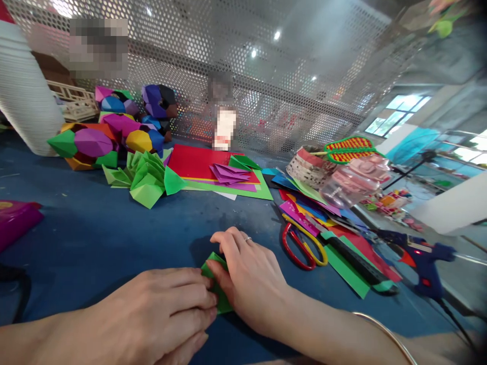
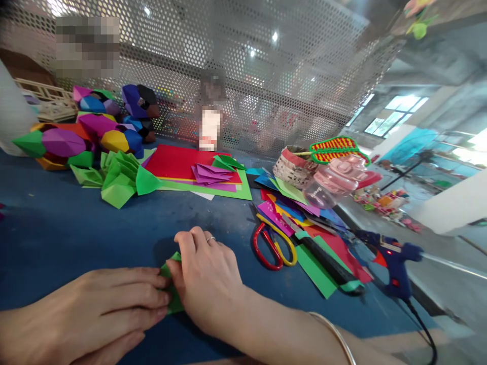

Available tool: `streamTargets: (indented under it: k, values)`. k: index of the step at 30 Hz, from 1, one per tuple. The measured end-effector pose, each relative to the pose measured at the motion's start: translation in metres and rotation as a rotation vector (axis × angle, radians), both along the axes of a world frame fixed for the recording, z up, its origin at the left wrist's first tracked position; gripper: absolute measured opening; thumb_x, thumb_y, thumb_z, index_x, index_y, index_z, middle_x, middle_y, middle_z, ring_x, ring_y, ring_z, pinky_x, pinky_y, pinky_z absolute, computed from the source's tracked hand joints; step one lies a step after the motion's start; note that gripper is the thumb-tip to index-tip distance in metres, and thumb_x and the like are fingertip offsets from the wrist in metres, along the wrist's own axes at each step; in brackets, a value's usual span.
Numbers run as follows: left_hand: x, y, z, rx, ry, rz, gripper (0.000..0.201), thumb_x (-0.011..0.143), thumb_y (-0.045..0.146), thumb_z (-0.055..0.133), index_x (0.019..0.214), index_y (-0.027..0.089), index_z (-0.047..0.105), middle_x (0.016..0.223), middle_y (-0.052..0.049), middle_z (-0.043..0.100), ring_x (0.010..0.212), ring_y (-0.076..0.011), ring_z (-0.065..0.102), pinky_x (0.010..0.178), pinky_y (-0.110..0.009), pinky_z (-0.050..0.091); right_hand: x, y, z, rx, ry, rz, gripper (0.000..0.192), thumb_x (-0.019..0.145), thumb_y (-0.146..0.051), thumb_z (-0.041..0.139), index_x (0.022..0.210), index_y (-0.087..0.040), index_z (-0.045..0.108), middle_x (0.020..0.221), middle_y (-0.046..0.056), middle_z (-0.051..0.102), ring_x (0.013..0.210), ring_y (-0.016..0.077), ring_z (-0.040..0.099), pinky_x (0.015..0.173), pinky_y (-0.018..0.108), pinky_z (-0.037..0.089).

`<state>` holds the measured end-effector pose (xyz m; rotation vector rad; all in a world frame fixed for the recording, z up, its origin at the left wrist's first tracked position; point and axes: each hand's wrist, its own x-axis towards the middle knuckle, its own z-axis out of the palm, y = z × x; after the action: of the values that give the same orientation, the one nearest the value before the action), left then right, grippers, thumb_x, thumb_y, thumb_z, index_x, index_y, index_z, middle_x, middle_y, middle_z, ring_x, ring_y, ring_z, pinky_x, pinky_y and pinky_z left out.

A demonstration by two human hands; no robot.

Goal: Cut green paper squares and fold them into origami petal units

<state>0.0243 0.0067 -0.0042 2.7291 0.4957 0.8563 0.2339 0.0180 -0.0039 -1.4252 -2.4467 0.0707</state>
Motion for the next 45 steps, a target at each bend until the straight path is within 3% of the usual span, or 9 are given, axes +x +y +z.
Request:
streamTargets:
  k: [3,7,15,24,28,35,39,43,45]
  values:
    - [0.001,0.001,-0.005,0.083,-0.036,-0.002,0.028,0.104,0.016,0.047,0.111,0.020,0.073,0.110,-0.002,0.080,0.098,-0.0142,0.075,0.103,-0.021,0.055,0.008,0.005,0.004,-0.132,0.148,0.012,0.010,0.103,-0.026,0.053,0.108,-0.020,0.059,0.105,0.005,0.067,0.090,0.0230,0.067,0.073,0.035,0.048]
    - [0.002,0.002,-0.015,0.175,-0.109,0.036,0.029,0.104,0.015,0.047,0.117,0.020,0.073,0.115,-0.001,0.080,0.106,-0.0121,0.074,0.109,-0.018,0.050,0.020,0.011,0.011,-0.249,0.353,0.049,0.021,0.107,-0.022,0.042,0.095,-0.019,0.059,0.093,0.002,0.067,0.083,0.0161,0.063,0.074,0.029,0.046]
    - [0.000,0.003,-0.028,0.191,-0.081,0.033,0.030,0.102,0.013,0.048,0.114,0.019,0.074,0.114,-0.001,0.080,0.118,-0.0115,0.070,0.116,-0.019,0.043,0.024,0.014,0.016,-0.321,0.390,0.070,0.021,0.106,-0.017,0.045,0.093,-0.017,0.061,0.086,0.001,0.066,0.078,0.0132,0.061,0.071,0.026,0.044]
    - [-0.006,0.001,-0.029,0.206,0.066,0.035,0.036,0.100,0.010,0.051,0.131,0.021,0.067,0.132,0.000,0.074,0.125,-0.0147,0.067,0.115,-0.024,0.048,0.018,0.008,0.010,-0.222,0.142,0.083,0.004,0.100,-0.015,0.056,0.100,-0.017,0.060,0.100,0.005,0.066,0.090,0.0205,0.061,0.079,0.035,0.047]
    - [0.001,0.003,-0.023,0.165,-0.102,0.057,0.031,0.102,0.012,0.047,0.117,0.022,0.072,0.116,0.002,0.080,0.112,-0.0112,0.073,0.112,-0.020,0.049,0.017,0.008,0.011,-0.218,0.095,0.079,0.004,0.101,-0.015,0.056,0.101,-0.017,0.060,0.101,0.005,0.067,0.091,0.0210,0.062,0.079,0.035,0.048]
    - [0.003,-0.001,-0.013,0.148,-0.053,0.069,0.030,0.105,0.015,0.046,0.120,0.022,0.071,0.110,0.001,0.080,0.110,-0.0127,0.073,0.107,-0.021,0.053,0.012,0.001,0.004,-0.045,-0.053,0.085,0.009,0.104,-0.023,0.052,0.104,-0.017,0.059,0.098,0.006,0.066,0.088,0.0242,0.062,0.071,0.036,0.048]
    - [0.008,0.000,-0.006,0.162,-0.045,0.067,0.032,0.109,0.018,0.040,0.104,0.022,0.071,0.100,-0.001,0.077,0.093,-0.0129,0.072,0.085,-0.018,0.058,0.006,-0.003,0.003,0.044,-0.190,0.060,0.012,0.104,-0.022,0.049,0.105,-0.016,0.059,0.097,0.008,0.066,0.085,0.0263,0.063,0.066,0.037,0.047]
    - [0.005,0.001,-0.005,0.294,-0.172,0.103,0.045,0.110,0.018,0.028,0.092,0.021,0.070,0.088,-0.004,0.072,0.079,-0.0145,0.067,0.068,-0.020,0.057,0.000,-0.003,0.007,0.035,-0.219,0.042,0.012,0.105,-0.020,0.047,0.105,-0.016,0.058,0.098,0.008,0.066,0.085,0.0258,0.063,0.067,0.037,0.047]
    - [-0.002,-0.001,-0.012,0.243,-0.001,0.040,0.029,0.107,0.019,0.043,0.105,0.022,0.071,0.101,-0.003,0.073,0.094,-0.0167,0.068,0.084,-0.024,0.059,-0.004,-0.004,0.008,0.022,-0.203,0.022,0.012,0.105,-0.019,0.046,0.106,-0.016,0.057,0.099,0.008,0.066,0.086,0.0256,0.063,0.069,0.038,0.048]
